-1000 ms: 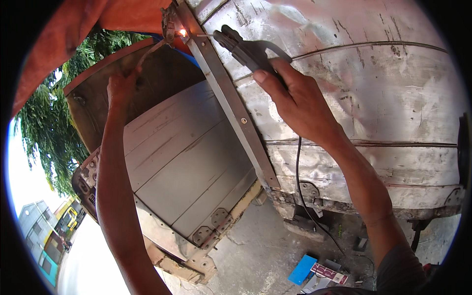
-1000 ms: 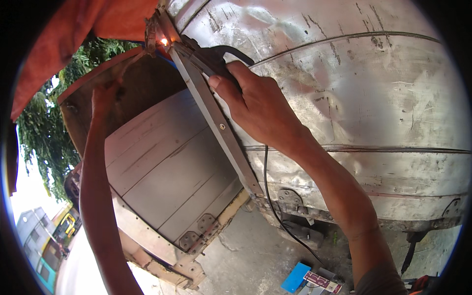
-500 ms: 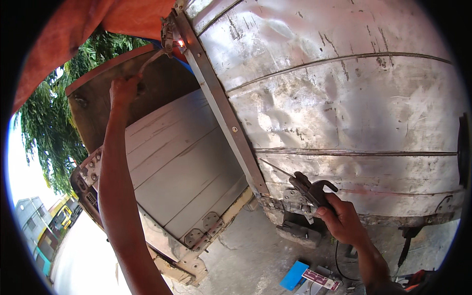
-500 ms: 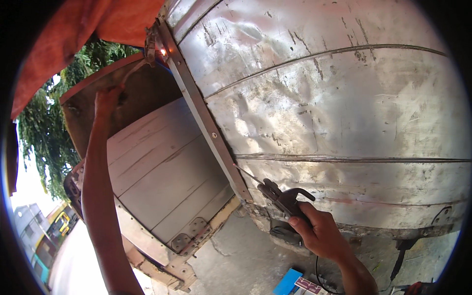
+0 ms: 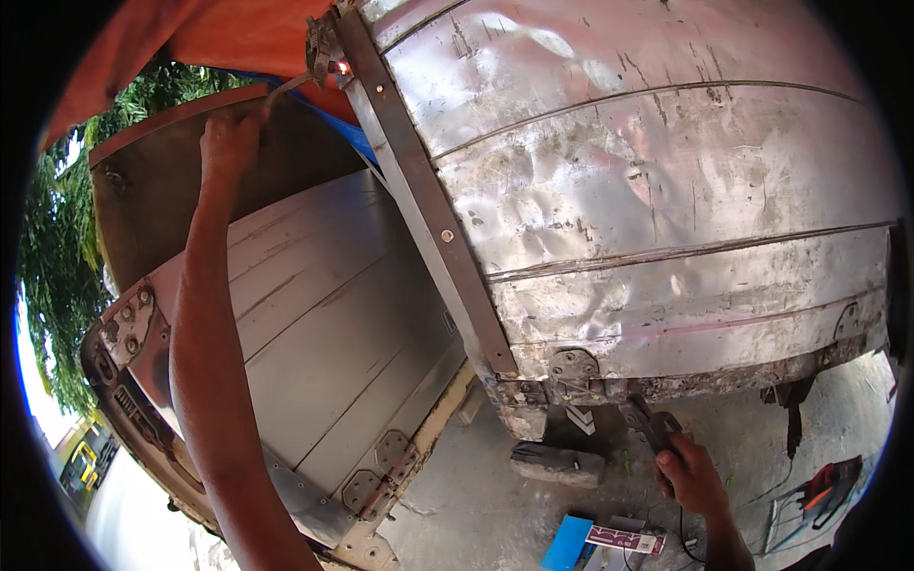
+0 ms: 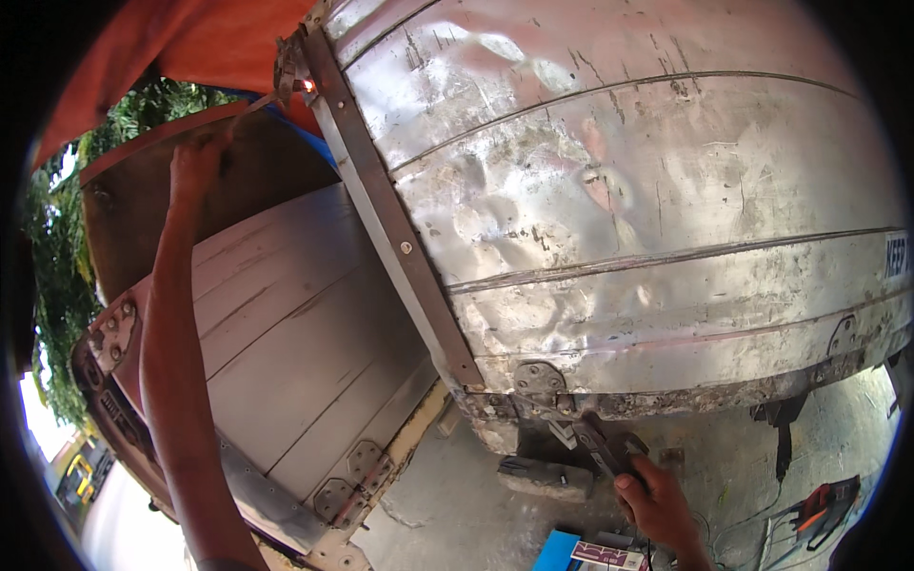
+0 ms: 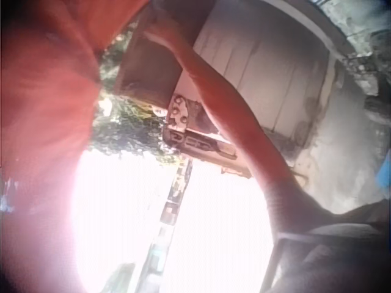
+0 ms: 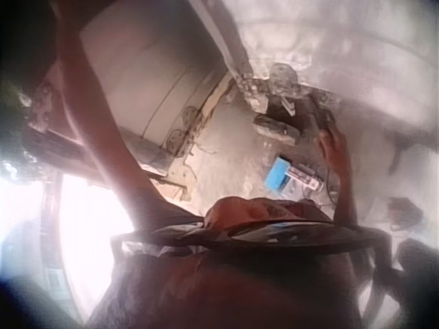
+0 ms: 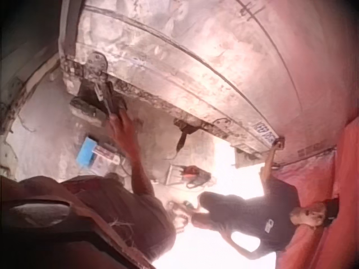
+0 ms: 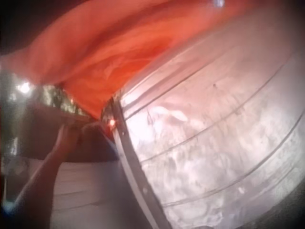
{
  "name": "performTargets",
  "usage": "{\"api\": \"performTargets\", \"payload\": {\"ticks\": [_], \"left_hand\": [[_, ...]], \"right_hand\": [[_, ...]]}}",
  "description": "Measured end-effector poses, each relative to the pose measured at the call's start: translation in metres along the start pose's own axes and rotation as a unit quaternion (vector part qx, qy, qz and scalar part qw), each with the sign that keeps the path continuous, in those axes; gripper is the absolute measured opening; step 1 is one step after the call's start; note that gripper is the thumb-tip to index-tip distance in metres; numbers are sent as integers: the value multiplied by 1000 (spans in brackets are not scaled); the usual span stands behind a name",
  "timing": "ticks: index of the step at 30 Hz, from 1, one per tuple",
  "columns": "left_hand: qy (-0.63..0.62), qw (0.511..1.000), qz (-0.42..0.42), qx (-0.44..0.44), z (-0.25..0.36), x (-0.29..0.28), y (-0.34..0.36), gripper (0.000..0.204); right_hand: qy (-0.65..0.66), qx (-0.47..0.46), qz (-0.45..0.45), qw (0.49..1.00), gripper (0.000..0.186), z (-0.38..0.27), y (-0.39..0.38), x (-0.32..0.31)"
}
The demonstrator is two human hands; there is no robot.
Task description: The person welds a metal frame attached to a large vehicle using a welding torch. They then move a welding machine and a metal bar with a coworker, positioning the bar under the vehicle.
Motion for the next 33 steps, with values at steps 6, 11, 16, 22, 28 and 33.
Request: {"api": "performTargets", "payload": {"ticks": [6, 11, 16, 22, 28, 33], "left_hand": [[-132, 988, -79, -25, 8, 0, 0, 46], [-147, 987, -55, 13, 7, 4, 5, 48], [-170, 984, -51, 17, 5, 7, 6, 47], [-208, 976, -54, -25, 3, 8, -1, 47], [-198, 976, -84, -26, -3, 5, -6, 51], [-245, 966, -82, -27, -7, -9, -2, 54]], "right_hand": [[8, 48, 117, 992, 40, 41, -48, 42], [61, 65, 183, 979, 58, 67, -78, 52], [106, 51, 229, 966, 63, 67, -101, 48], [112, 38, 248, 961, 64, 66, -119, 30], [114, 12, 206, 972, 57, 68, -116, 27], [125, -65, 269, 953, 58, 13, -116, 41]]}}
Point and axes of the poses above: each hand's wrist, its own y-axis towards the middle knuckle, its own x-axis out of the palm, z = x × y, the point moved 8 cm from there along y, towards the middle knuckle, and after that the axes turned 13 degrees about z, right-handed, at the moved point
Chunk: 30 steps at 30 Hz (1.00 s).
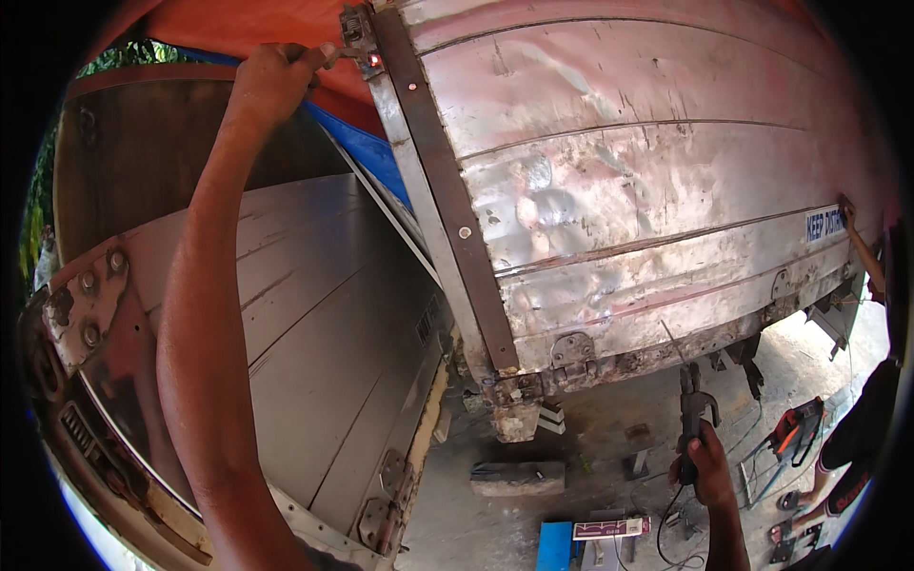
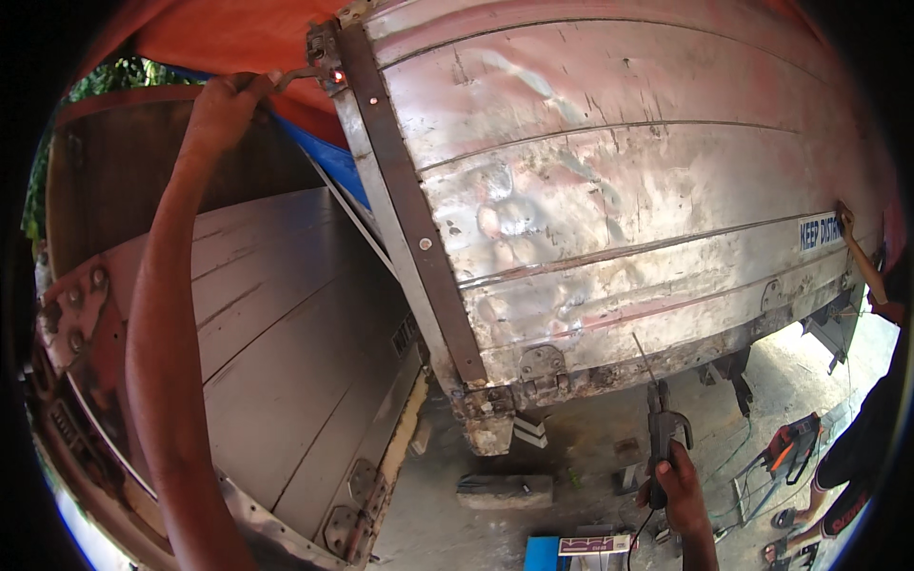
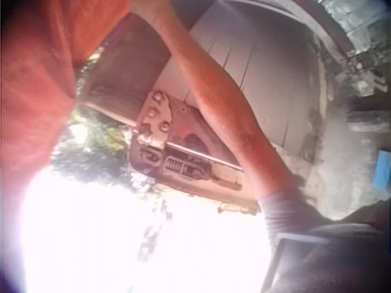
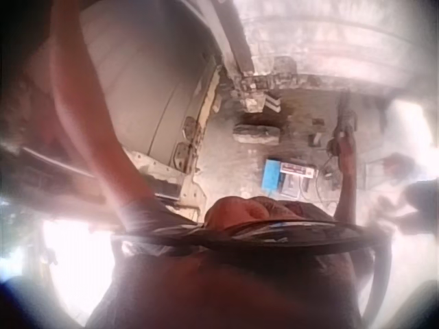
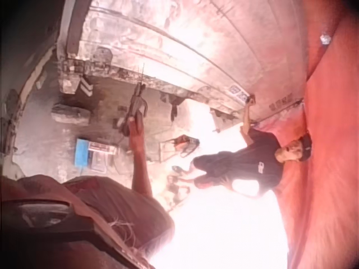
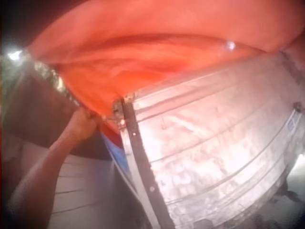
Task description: The person welds a metal frame attached to a large vehicle using a welding torch. They then move a welding machine and a metal bar with a coworker, positioning the bar under the vehicle.
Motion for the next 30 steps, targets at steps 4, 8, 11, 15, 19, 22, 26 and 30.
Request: {"api": "performTargets", "payload": {"ticks": [4, 8, 11, 15, 19, 22, 26, 30], "left_hand": [[-184, 975, 92, -86, -22, -36, -15, 52], [-435, 866, 168, -179, -3, -30, -113, 42], [-521, 794, 166, -266, -2, -8, -192, 34], [-561, 723, 155, -373, -22, 12, -252, 32], [-574, 689, 170, -410, -51, 14, -267, 31], [-585, 665, 196, -420, -57, 3, -266, 31], [-595, 667, 212, -396, -37, -6, -266, 33], [-594, 725, 160, -310, -2, -6, -272, 55]], "right_hand": [[-42, -29, 5, 999, 50, -24, -4, 40], [-100, -38, -21, 994, 46, -30, -7, 81], [-144, -89, -17, 985, 45, -73, -20, 149], [-270, -271, -35, 923, 47, -148, -35, 244], [-325, -387, -87, 858, 46, -203, -46, 343], [-318, -497, -97, 802, 41, -239, -44, 405], [-351, -581, -87, 729, 41, -274, -22, 461], [-387, -616, -123, 675, 41, -296, 7, 498]]}}
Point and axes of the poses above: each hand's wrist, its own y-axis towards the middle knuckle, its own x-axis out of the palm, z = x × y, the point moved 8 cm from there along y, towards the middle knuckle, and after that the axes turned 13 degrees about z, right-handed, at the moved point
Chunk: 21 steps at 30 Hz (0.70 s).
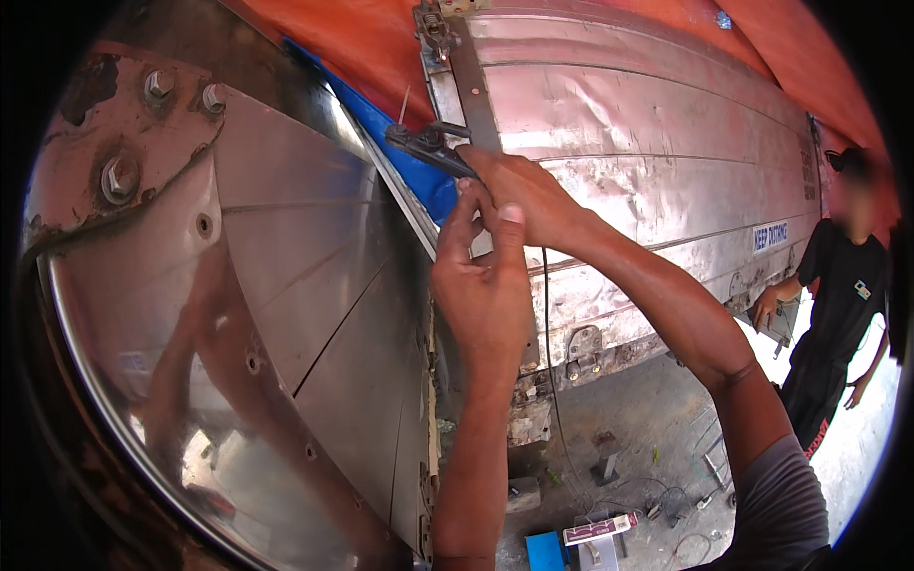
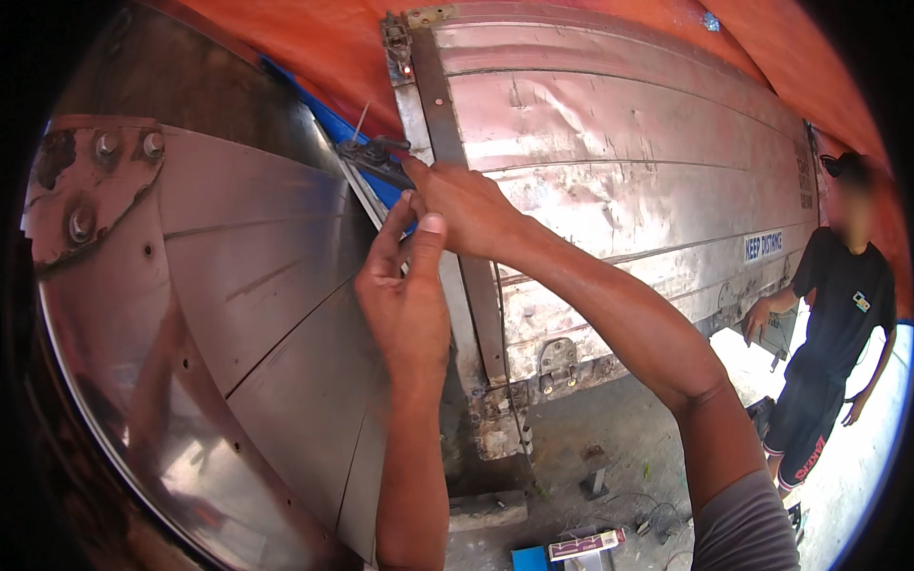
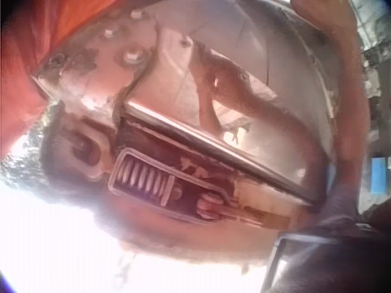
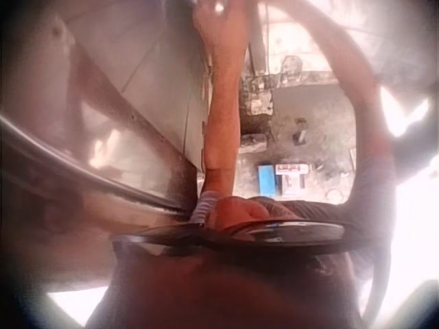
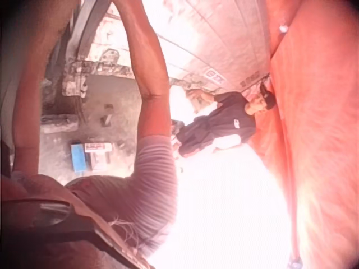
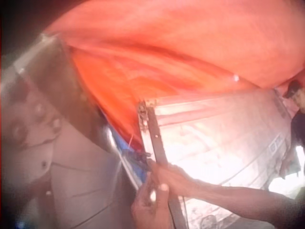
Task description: The person welds a metal frame attached to a large vehicle using a welding torch. They then move a welding machine and a metal bar with a coworker, positioning the bar under the vehicle.
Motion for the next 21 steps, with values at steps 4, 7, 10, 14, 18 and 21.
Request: {"api": "performTargets", "payload": {"ticks": [4, 7, 10, 14, 18, 21], "left_hand": [[32, 993, -93, 68, 6, 21, -22, 77], [85, 989, -120, 20, -8, 36, -37, 86], [114, 981, -153, -34, -9, 43, -43, 89], [115, 977, -176, -37, -20, 50, -50, 93], [71, 975, -203, -56, -14, 58, -59, 98], [76, 972, -214, -58, -16, 58, -59, 98]], "right_hand": [[-31, 38, 14, 999, 40, 14, 27, 9], [-53, 31, 66, 996, 31, 27, 44, 8], [-50, 25, 77, 995, 33, 29, 52, 7], [-51, 11, 92, 994, 35, 26, 57, 11], [-69, 28, 90, 993, 35, 37, 63, 10], [-75, 29, 95, 992, 35, 42, 67, 11]]}}
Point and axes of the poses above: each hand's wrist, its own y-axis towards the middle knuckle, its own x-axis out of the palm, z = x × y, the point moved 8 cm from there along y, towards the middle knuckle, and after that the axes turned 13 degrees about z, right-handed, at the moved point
